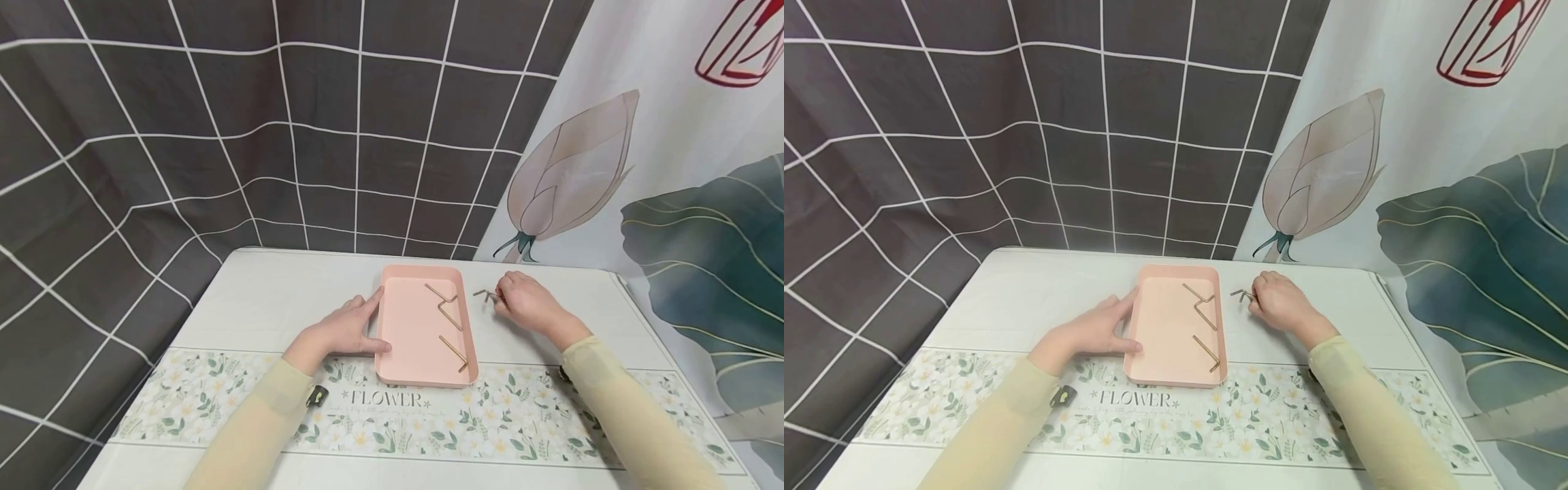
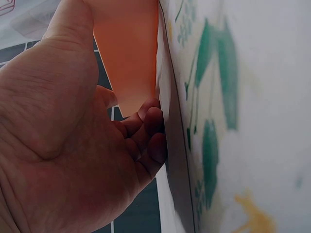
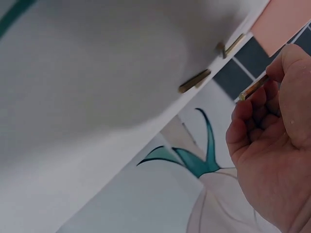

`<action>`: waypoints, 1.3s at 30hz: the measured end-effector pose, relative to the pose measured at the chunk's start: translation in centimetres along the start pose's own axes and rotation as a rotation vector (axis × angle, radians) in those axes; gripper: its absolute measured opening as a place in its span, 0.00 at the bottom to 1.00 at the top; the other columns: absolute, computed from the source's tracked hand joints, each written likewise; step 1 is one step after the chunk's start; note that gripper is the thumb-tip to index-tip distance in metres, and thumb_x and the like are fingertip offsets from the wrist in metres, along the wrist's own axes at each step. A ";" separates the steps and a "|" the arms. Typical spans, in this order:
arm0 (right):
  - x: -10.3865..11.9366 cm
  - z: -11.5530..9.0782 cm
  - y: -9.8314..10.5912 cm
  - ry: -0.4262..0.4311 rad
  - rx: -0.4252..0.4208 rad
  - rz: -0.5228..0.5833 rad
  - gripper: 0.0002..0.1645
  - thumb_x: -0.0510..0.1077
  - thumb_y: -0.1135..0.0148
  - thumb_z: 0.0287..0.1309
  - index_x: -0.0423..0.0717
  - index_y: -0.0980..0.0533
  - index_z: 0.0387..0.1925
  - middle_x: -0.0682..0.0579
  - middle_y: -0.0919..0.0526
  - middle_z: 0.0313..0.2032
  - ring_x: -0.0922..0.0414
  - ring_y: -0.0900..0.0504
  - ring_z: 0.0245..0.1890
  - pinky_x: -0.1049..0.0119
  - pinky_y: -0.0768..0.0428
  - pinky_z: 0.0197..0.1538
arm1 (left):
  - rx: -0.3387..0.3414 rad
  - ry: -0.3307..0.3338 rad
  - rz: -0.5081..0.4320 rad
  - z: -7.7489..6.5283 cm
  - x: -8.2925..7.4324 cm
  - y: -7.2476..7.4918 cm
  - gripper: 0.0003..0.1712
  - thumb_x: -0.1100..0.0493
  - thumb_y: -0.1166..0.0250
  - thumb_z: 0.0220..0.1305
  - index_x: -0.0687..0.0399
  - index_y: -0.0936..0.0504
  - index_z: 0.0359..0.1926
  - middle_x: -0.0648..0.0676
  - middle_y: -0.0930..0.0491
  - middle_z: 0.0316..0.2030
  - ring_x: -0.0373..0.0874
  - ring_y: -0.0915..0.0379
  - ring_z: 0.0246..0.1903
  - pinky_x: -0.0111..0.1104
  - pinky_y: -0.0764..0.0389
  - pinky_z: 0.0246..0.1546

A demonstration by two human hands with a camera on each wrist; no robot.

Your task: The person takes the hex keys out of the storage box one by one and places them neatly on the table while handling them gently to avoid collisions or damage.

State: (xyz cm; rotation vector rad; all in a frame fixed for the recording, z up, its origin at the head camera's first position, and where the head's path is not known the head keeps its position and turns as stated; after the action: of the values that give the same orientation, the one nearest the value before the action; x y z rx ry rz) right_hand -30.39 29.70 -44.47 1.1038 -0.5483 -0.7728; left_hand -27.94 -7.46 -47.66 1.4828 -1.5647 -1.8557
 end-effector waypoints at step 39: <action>-6.8 -2.1 -0.4 -0.282 0.187 0.014 0.09 0.38 0.36 0.64 0.34 0.25 0.35 0.42 0.21 0.33 0.43 0.22 0.35 0.40 0.20 0.46 | 0.002 0.008 0.006 0.0 0.0 0.0 0.77 0.26 0.23 0.60 0.52 0.58 0.92 0.54 0.26 0.48 0.45 0.31 0.44 0.42 0.21 0.50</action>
State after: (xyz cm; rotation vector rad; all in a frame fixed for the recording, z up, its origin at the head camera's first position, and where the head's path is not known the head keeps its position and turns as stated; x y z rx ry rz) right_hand -33.17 36.11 -45.69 1.1681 -0.8794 -0.8843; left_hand -27.90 -7.44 -47.63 1.4830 -1.5662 -1.8433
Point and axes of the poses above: each hand's wrist, its own z-axis towards the middle knuckle, its own y-axis out of the back of the hand, x = y × z, the point moved 5 cm from there along z, towards the middle knuckle
